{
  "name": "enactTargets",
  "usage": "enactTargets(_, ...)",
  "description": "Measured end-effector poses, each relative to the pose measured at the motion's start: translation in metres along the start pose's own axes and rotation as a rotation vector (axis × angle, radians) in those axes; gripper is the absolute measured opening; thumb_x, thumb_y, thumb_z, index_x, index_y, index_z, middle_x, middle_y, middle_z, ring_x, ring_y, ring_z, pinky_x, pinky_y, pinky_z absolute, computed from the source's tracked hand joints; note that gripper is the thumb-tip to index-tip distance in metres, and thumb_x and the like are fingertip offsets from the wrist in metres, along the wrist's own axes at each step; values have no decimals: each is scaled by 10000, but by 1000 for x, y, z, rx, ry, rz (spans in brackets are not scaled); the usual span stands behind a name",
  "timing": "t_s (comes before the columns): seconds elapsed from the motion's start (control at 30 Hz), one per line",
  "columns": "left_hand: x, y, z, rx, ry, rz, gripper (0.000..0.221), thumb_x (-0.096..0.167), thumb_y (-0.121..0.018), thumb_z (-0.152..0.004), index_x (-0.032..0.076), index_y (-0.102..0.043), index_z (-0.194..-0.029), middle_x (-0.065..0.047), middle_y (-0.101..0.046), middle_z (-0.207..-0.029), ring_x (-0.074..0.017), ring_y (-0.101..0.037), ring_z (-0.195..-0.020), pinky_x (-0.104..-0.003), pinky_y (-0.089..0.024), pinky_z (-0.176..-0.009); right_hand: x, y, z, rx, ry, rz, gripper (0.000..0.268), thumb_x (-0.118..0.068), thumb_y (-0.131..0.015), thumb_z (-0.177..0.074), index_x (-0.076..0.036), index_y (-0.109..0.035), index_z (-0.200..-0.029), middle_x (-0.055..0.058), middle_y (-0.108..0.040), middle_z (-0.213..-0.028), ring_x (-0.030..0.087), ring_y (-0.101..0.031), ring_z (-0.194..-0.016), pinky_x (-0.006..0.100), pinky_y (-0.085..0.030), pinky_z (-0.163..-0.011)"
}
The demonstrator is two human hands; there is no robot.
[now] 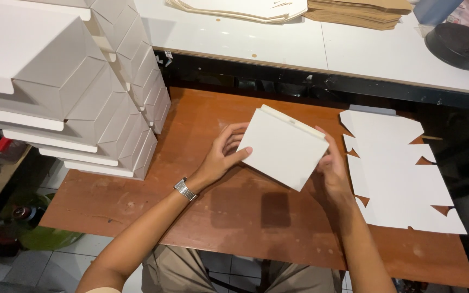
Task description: The person assembles two white cardboard boxes from flat sheets on a wooden table. They fold the sides, tuck in tabs, and stack the completed boxes. The person then begins assembling a larger box with a window cutout.
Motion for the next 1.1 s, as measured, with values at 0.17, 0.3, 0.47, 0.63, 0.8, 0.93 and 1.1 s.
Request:
enactTargets(0.17, 16, -3, 7, 32, -304, -416, 817, 168, -799, -815, 46, -379, -1505, -206, -426, -1446, -406, -454, -1381, -547, -366, -1160, -15, -14, 9, 55, 167, 311, 871, -137, -868, -734, -10, -432, -1477, 213, -603, -1300, 355, -585, -1228, 511, -518, -1026)
enactTargets(0.3, 36, -8, 13, 52, -787, -871, 837, 177, -838, -769, 61, -437, -1494, -238, -409, -1538, -456, -370, -1453, -621, -321, -1166, -17, -22, 7, -20, 596, 519, 857, -139, -961, -630, 34, -552, -1363, 231, -645, -1310, 405, -626, -1247, 499, -515, -1046)
enactTargets(0.47, 31, -22, 13, -24, -952, -1011, 615, 350, -605, -899, 66, -534, -1440, -177, -538, -1452, -357, -483, -1401, -654, -243, -1178, -18, -28, 10, -96, 765, 564, 805, -191, -946, -645, 49, -584, -1323, 244, -655, -1291, 442, -645, -1207, 541, -517, -1040)
enactTargets(0.63, 43, -23, 17, 37, -991, -1079, 431, 282, -488, -1030, 40, -594, -1370, -179, -609, -1316, -366, -591, -1263, -624, -360, -1137, -14, -25, 10, -95, 822, 665, 1151, -500, -874, -620, 69, -384, -1492, 274, -507, -1489, 473, -509, -1326, 600, -368, -1150)
enactTargets(0.8, 78, -16, 40, 109, -940, -1146, 619, 151, -570, -1021, 33, -264, -1546, -297, -473, -1398, -418, -524, -1307, -699, -437, -1137, -16, -16, 14, 95, 775, 595, 903, -706, -216, -1021, -72, -99, -1653, 222, -146, -1714, 429, -318, -1533, 589, -271, -1290)
enactTargets(0.93, 122, -7, 56, 175, -993, -1109, 791, 359, -713, -1013, 7, -251, -1550, -267, -464, -1419, -414, -516, -1334, -739, -409, -1205, -23, -16, 17, 176, 784, 611, 838, -643, -181, -1070, -21, -169, -1631, 264, -187, -1691, 485, -358, -1504, 600, -338, -1260)
enactTargets(1.1, 184, 16, 77, 385, -1172, -1165, 452, 294, -723, -985, 144, -531, -1365, -123, -521, -1436, -335, -527, -1381, -714, -155, -1285, -20, -13, 16, 63, 657, 640, 582, -12, -212, -1019, 31, -170, -1598, 285, -199, -1635, 458, -393, -1426, 583, -316, -1226)
Point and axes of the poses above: each hand's wrist, its own z-axis away from the middle knuckle, its own y-axis out of the back of the hand, x = y × z, the point moved 4 cm from there along -z, towards the middle knuckle
